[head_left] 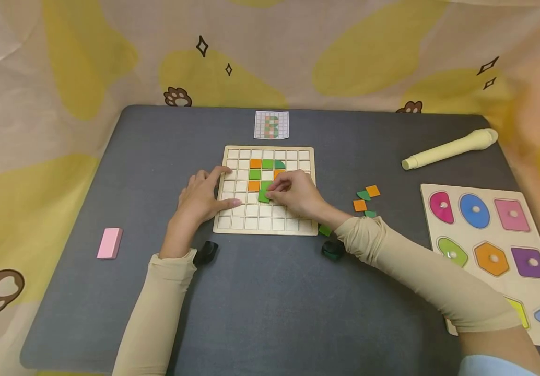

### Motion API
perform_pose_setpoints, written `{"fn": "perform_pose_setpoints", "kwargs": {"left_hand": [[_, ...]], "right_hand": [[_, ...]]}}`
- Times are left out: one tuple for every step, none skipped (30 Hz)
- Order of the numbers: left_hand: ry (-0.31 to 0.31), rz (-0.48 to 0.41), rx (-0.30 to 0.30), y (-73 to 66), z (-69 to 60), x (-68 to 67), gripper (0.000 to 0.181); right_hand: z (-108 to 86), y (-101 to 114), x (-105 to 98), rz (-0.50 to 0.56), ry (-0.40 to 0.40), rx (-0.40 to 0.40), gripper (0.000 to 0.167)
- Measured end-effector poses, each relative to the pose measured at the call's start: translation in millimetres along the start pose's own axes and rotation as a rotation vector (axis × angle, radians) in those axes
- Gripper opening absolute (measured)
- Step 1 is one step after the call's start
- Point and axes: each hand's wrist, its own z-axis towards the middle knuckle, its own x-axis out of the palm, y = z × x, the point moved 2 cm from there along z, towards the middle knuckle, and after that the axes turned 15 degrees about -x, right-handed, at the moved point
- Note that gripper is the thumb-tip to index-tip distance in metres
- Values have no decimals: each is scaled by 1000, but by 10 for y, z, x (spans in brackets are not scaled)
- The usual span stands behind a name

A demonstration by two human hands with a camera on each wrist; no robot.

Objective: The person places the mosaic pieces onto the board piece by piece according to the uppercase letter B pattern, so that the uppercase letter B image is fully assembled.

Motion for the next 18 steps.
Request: {"fn": "perform_pose_setpoints", "kwargs": {"left_hand": [[1, 0, -1, 0, -4, -2, 87], [2, 1, -1, 0, -6, -4, 87], [2, 2, -2, -1, -9, -7, 87], [1, 2, 0, -4, -9, -7, 87], [1, 1, 1, -4, -9, -8, 87], [0, 0, 3, -3, -11, -10, 86], [-1, -1, 4, -1, -11, -11, 86], [-2, -1, 5, 1, -10, -11, 86], [-2, -2, 7, 4, -11, -12, 86], [-3, -2, 9, 7, -12, -13, 86], [-3, -2, 10, 9, -12, -13, 86], [-4, -1, 10, 8, -14, -12, 86], [-5, 1, 11, 7, -14, -10, 86], [-5, 3, 12, 6, -16, -9, 86], [-6, 3, 12, 3, -18, -8, 86], [-6, 4, 12, 2, -18, -7, 86], [-6, 4, 12, 1, -18, -6, 86], [-6, 5, 12, 0, -19, -6, 86]], "right_hand": [[21, 8, 29, -8, 0, 4, 5], [41, 18, 54, -16, -1, 8, 5], [61, 28, 73, -25, 1, 11, 5], [79, 38, 89, -32, 4, 12, 5], [98, 47, 103, -38, 8, 12, 5], [117, 55, 115, -41, 12, 11, 5], [136, 66, 128, -40, 16, 17, 5], [153, 76, 140, -40, 21, 24, 5], [168, 83, 152, -43, 28, 28, 5], [182, 87, 165, -47, 33, 33, 5], [192, 90, 175, -52, 39, 40, 5], [200, 94, 183, -57, 43, 48, 5], [205, 95, 190, -62, 48, 55, 5], [209, 92, 193, -67, 53, 57, 6], [213, 90, 196, -70, 56, 58, 6], [218, 88, 197, -71, 57, 61, 6], [220, 91, 195, -76, 56, 64, 5], [224, 90, 193, -86, 54, 65, 6]]}}
